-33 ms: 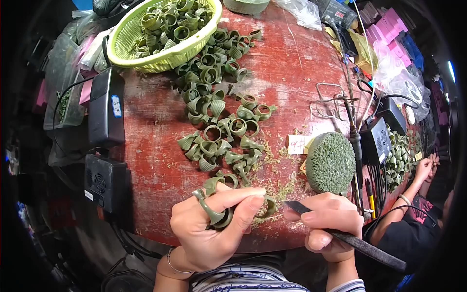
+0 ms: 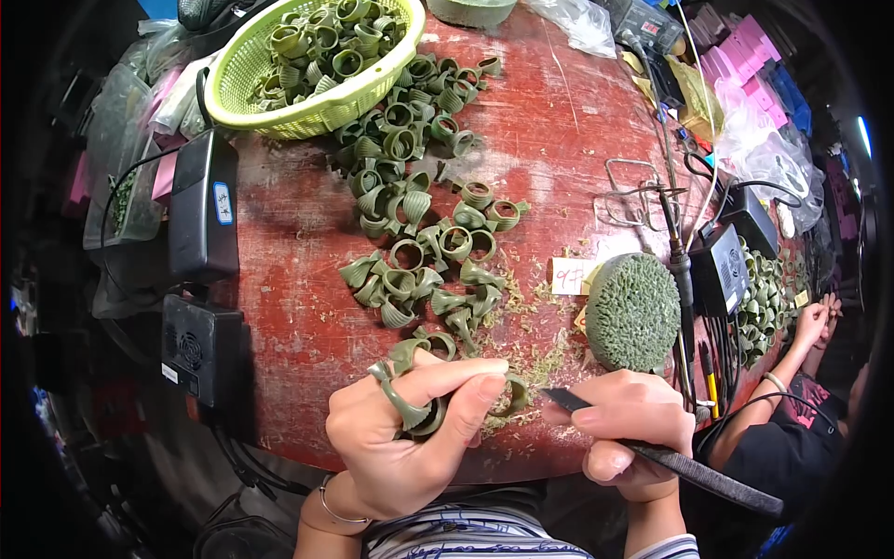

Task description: Using a carving tool to clean and detail small green wax rings at a production workstation.

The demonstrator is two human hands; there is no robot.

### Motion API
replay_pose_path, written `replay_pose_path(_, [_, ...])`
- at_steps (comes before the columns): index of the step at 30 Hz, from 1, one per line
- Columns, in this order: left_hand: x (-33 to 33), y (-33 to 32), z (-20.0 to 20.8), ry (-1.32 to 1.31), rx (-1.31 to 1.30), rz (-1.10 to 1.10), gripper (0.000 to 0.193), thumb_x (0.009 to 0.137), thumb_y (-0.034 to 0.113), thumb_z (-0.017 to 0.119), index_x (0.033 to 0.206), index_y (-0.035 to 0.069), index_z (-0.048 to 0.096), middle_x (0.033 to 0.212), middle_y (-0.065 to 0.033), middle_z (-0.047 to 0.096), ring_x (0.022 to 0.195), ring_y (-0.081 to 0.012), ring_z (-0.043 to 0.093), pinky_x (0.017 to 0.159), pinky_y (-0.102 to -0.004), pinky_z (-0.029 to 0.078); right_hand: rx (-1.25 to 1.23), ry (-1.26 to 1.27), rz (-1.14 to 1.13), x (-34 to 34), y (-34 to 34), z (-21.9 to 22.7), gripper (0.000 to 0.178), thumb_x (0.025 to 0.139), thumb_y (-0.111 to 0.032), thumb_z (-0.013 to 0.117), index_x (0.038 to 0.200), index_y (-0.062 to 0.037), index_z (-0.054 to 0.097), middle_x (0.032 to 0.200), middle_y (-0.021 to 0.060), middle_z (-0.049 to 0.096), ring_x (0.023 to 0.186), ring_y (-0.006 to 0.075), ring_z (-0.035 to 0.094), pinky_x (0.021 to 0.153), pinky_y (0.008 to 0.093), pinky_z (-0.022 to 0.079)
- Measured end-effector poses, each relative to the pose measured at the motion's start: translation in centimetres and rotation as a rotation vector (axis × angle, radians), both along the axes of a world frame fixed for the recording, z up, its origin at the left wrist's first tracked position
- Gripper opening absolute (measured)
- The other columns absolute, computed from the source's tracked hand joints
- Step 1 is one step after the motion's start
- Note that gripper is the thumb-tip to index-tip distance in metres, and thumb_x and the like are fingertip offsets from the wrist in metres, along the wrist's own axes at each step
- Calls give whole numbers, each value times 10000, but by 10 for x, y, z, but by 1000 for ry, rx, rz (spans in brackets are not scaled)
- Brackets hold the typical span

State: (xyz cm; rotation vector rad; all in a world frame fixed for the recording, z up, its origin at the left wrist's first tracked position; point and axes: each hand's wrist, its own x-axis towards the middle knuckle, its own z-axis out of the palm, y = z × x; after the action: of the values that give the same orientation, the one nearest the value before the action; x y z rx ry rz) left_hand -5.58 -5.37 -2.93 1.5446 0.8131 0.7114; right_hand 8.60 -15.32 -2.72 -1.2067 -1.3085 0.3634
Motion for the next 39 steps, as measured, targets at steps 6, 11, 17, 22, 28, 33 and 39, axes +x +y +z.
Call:
replay_pose_path(6, [2,2,-11,-41,237,42,83,774,4,609,832,-43,647,542,-45,537,414,-79,480,390,-189,334,-10,-31,104,-2,2,0,276,656,-84,699,838,94,593,573,114,593,497,228,605,447,303,503])
replay_pose_path(11, [-1,-1,-4,23,323,18,195,712,-7,691,904,1,659,612,-88,582,505,-136,535,459,-230,413,-142,-228,26,-10,-6,0,306,824,-281,609,901,14,589,645,93,629,571,234,636,488,306,508])
replay_pose_path(17, [-3,2,-3,95,585,4,250,694,-5,708,937,1,649,641,-79,603,545,-139,579,493,-239,459,-169,-319,-113,-14,-4,-1,282,826,-245,613,929,12,561,686,117,634,593,254,638,520,327,523])
replay_pose_path(22, [5,-3,-1,44,609,55,148,723,0,655,871,-8,646,598,-62,567,513,-129,514,475,-226,390,-147,-201,24,-11,-6,-1,299,795,-243,655,932,6,563,707,120,648,609,251,644,520,328,519])
replay_pose_path(28, [1,0,-4,68,594,20,139,725,0,656,864,-7,643,600,-62,570,510,-131,517,476,-227,392,0,-167,-71,-7,3,-14,338,641,-13,739,930,75,587,637,127,611,505,215,601,447,295,505])
replay_pose_path(33, [0,-1,-1,84,519,5,174,709,-4,679,880,1,648,627,-70,592,530,-139,546,495,-231,429,-37,-43,-11,0,-1,-10,267,685,-19,718,914,43,593,700,138,627,560,234,620,501,302,516])
replay_pose_path(39, [-2,4,-5,43,501,4,191,708,-11,689,894,0,648,621,-83,588,529,-142,557,479,-235,439,-46,-48,11,-5,7,-10,196,735,-59,694,878,37,599,686,124,615,548,217,613,461,294,495])
